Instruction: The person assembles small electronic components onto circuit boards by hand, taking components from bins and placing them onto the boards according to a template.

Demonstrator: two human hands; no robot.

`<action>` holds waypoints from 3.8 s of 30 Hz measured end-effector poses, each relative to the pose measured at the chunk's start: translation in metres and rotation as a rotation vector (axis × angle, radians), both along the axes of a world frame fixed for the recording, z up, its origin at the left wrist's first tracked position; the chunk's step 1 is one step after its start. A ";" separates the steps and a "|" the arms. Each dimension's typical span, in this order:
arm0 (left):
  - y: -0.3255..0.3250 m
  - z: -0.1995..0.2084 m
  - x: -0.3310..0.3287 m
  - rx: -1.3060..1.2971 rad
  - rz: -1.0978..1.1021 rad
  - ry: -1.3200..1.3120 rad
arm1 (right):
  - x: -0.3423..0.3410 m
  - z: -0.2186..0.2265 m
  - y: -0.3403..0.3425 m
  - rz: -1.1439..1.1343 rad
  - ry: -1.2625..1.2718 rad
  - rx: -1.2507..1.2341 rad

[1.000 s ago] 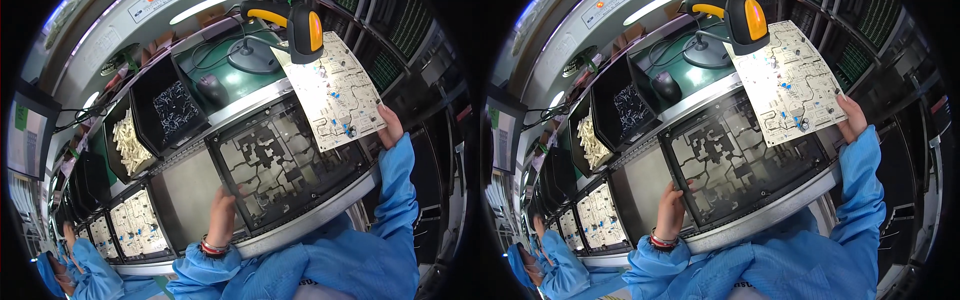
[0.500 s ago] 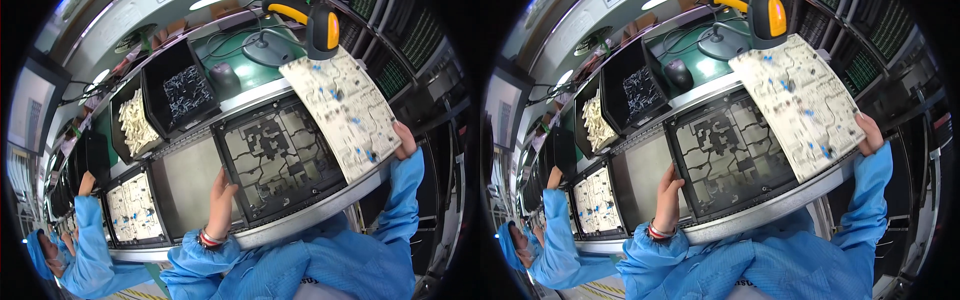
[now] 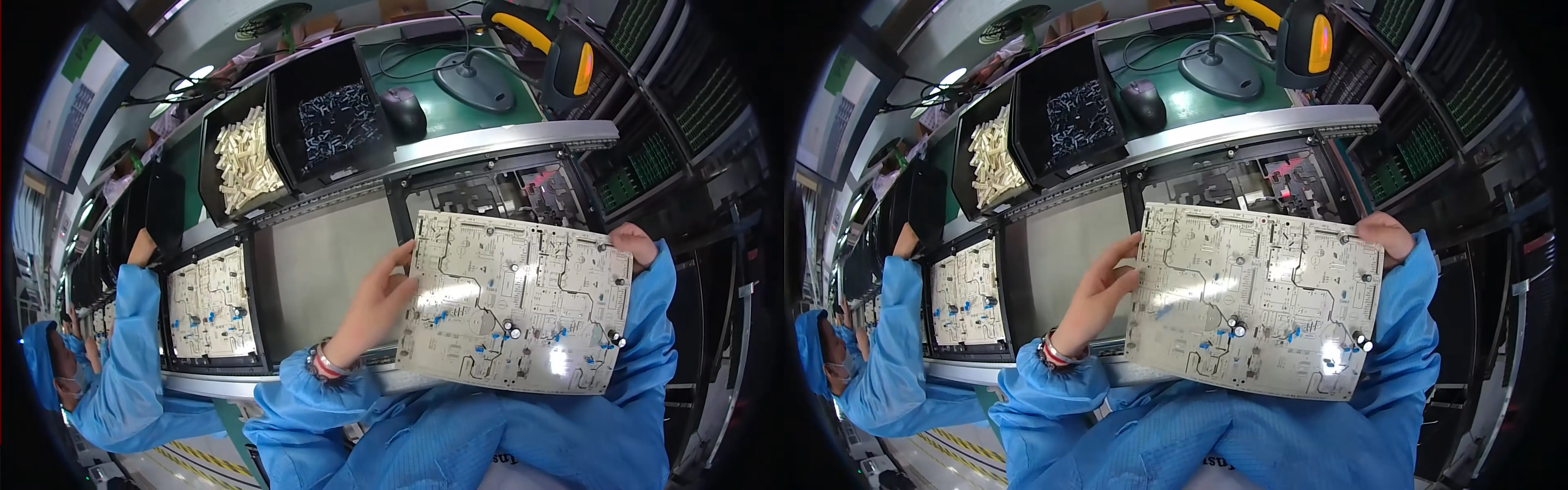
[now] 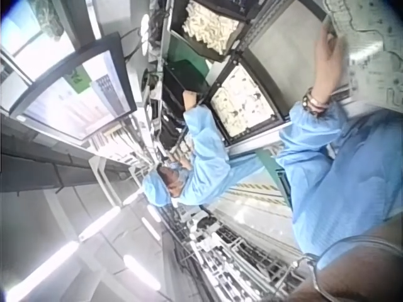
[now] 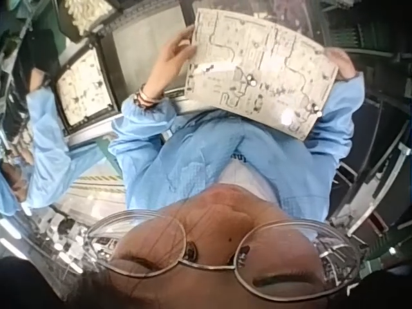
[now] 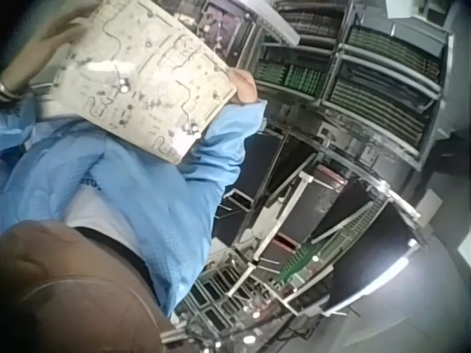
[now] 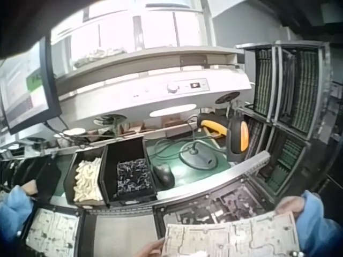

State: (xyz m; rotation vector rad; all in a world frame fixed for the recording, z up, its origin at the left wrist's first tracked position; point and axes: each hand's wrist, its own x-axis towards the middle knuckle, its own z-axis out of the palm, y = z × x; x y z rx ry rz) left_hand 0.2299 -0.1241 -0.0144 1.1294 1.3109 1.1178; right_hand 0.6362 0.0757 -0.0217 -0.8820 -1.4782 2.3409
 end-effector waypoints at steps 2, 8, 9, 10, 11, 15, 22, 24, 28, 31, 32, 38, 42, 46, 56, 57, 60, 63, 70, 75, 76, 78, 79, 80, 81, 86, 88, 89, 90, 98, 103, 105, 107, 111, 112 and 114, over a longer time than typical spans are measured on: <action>0.000 -0.003 -0.004 -0.068 0.007 -0.198 | -0.009 0.004 -0.019 -0.227 0.074 -0.148; 0.001 -0.009 0.004 -0.071 0.246 -0.499 | -0.051 0.008 -0.055 -0.375 0.302 0.149; 0.002 -0.011 0.004 -0.033 0.284 -0.461 | -0.052 0.004 -0.059 -0.375 0.301 0.148; 0.002 -0.013 0.004 -0.034 0.285 -0.462 | -0.052 -0.003 -0.065 -0.409 0.206 0.227; 0.003 -0.016 0.003 0.004 0.265 -0.423 | -0.052 -0.007 -0.070 -0.442 0.109 0.306; 0.002 -0.006 0.002 -0.001 0.238 -0.254 | -0.048 -0.005 -0.060 -0.518 -0.003 0.309; -0.010 -0.016 -0.025 0.244 0.322 0.131 | -0.064 -0.014 -0.024 -0.524 -0.103 0.405; -0.016 -0.018 -0.026 0.223 0.330 0.144 | -0.067 -0.015 -0.024 -0.511 -0.109 0.413; -0.019 -0.017 -0.024 0.190 0.214 0.242 | -0.075 -0.023 -0.025 -0.486 -0.303 0.637; -0.012 -0.003 -0.010 0.358 -0.061 0.611 | -0.074 -0.025 -0.016 -0.407 -0.488 0.891; -0.010 -0.004 -0.004 0.395 -0.143 0.723 | -0.073 -0.024 -0.014 -0.331 -0.629 1.060; -0.013 -0.007 0.011 0.384 -0.311 1.020 | -0.081 -0.001 -0.012 -0.127 -0.547 1.084; -0.011 -0.009 0.015 0.358 -0.329 1.080 | -0.045 0.005 0.004 -0.142 -0.215 0.711; -0.005 -0.007 0.020 0.329 -0.332 1.106 | -0.010 0.051 0.003 -0.255 -0.226 0.786; 0.000 -0.002 0.023 0.235 -0.447 1.133 | -0.093 0.000 -0.061 0.278 -0.114 1.211; -0.001 -0.002 0.022 0.229 -0.448 1.134 | -0.097 -0.002 -0.063 0.355 -0.164 1.290; -0.003 -0.002 0.013 0.211 -0.518 1.112 | -0.102 -0.004 -0.064 0.455 -0.201 1.412; -0.002 -0.005 0.007 0.272 -0.578 1.126 | -0.102 -0.010 -0.058 0.471 -0.173 1.531; 0.001 0.002 0.031 0.293 -0.487 1.105 | -0.100 -0.015 -0.058 0.328 -0.186 1.676; 0.006 -0.018 0.037 0.386 -0.352 1.248 | -0.071 0.011 -0.025 0.223 -0.154 1.565; 0.005 -0.018 0.035 0.383 -0.331 1.237 | -0.057 0.014 -0.016 0.200 -0.210 1.502; 0.007 -0.011 0.039 0.353 -0.316 1.184 | -0.032 0.015 -0.005 0.166 -0.286 1.441; 0.009 -0.007 0.042 0.366 -0.324 1.176 | -0.022 0.013 -0.002 0.235 -0.320 1.358; 0.008 -0.002 0.046 0.329 -0.331 1.184 | -0.014 0.011 0.000 0.304 -0.338 1.272; 0.008 0.002 0.048 0.291 -0.337 1.193 | -0.008 0.009 0.000 0.300 -0.339 1.271; 0.008 -0.014 0.052 0.316 -0.260 1.175 | 0.001 0.003 -0.002 0.424 -0.378 1.291; 0.005 -0.011 0.052 0.301 -0.262 1.180 | 0.000 0.005 -0.003 0.420 -0.364 1.326; 0.004 -0.009 0.052 0.291 -0.254 1.192 | -0.001 0.007 -0.003 0.433 -0.367 1.347; 0.003 -0.007 0.053 0.274 -0.271 1.179 | -0.001 0.006 -0.002 0.447 -0.369 1.368; 0.075 -0.002 0.021 0.456 -0.073 0.969 | -0.004 -0.003 -0.018 0.162 -0.442 1.393; 0.100 -0.044 -0.007 0.637 0.153 1.238 | -0.040 0.023 -0.021 0.120 -0.412 1.514; 0.103 -0.043 -0.009 0.616 0.134 1.187 | -0.068 0.031 -0.011 -0.147 -0.254 1.361; 0.104 -0.036 -0.014 0.479 0.087 1.079 | -0.113 0.033 0.002 -0.094 -0.253 1.277; 0.105 -0.043 -0.019 0.540 0.099 1.036 | -0.181 -0.038 0.046 -0.179 -0.306 1.536; 0.103 -0.047 -0.021 0.540 0.089 1.040 | -0.190 -0.048 0.045 -0.179 -0.307 1.537; 0.098 -0.045 -0.022 0.534 0.100 1.062 | -0.206 -0.050 0.042 -0.281 -0.403 1.586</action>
